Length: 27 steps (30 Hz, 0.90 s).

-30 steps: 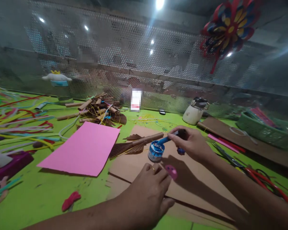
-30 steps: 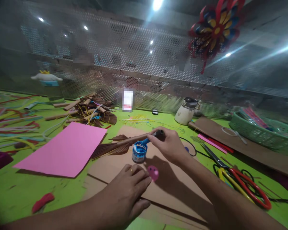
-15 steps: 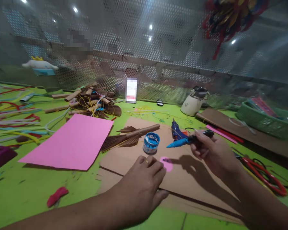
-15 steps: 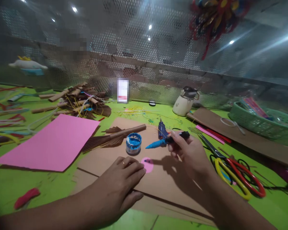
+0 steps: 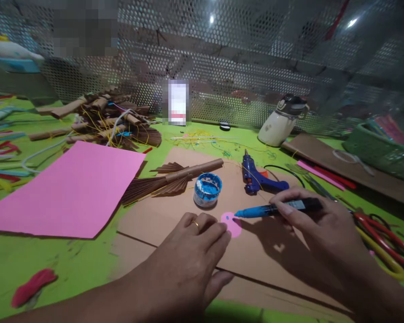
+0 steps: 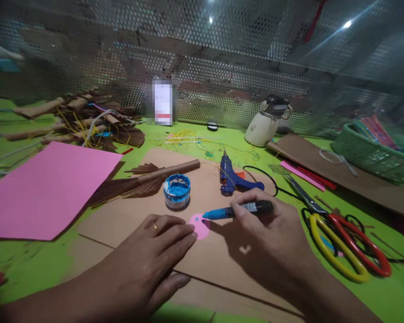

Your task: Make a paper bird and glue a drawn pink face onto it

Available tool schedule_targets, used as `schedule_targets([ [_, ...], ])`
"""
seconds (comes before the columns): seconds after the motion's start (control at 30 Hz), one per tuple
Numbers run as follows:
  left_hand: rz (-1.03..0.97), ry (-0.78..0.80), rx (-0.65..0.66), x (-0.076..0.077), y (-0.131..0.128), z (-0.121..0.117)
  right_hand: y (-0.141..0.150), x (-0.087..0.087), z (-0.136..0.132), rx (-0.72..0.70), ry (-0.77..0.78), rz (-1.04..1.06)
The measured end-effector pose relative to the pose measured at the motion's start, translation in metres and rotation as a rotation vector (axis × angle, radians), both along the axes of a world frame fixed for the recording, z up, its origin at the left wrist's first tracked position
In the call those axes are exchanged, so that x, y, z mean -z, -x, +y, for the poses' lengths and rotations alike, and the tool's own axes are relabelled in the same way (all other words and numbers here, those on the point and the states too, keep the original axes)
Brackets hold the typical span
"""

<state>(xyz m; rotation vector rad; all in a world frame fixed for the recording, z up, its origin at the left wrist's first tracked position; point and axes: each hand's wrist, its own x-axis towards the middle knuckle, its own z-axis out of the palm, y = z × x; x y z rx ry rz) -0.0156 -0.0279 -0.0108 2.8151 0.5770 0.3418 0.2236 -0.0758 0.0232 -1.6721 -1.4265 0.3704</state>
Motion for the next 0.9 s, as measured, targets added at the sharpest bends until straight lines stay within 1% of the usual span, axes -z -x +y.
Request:
schedule_targets([
  [0.13, -0.017, -0.028, 0.019, 0.003, 0.000, 0.003, -0.007, 0.002, -0.005, -0.022, 0.032, -0.021],
  [0.27, -0.028, -0.055, 0.014, 0.003, -0.001, 0.004, -0.011, 0.012, -0.011, 0.026, 0.024, 0.039],
  [0.37, -0.043, -0.083, 0.020, 0.005, -0.001, 0.004, -0.007, 0.019, -0.014, 0.061, 0.039, 0.111],
  [0.53, -0.079, -0.114, 0.019, 0.012, -0.002, 0.004, 0.004, 0.019, -0.016, 0.146, -0.047, 0.051],
  [0.73, -0.092, -0.152, 0.020, 0.019, -0.002, 0.006, 0.010, 0.018, -0.014, 0.099, -0.081, 0.063],
  [0.9, -0.083, -0.173, 0.022, 0.020, -0.002, 0.008, 0.012, 0.017, -0.014, 0.073, -0.075, 0.061],
])
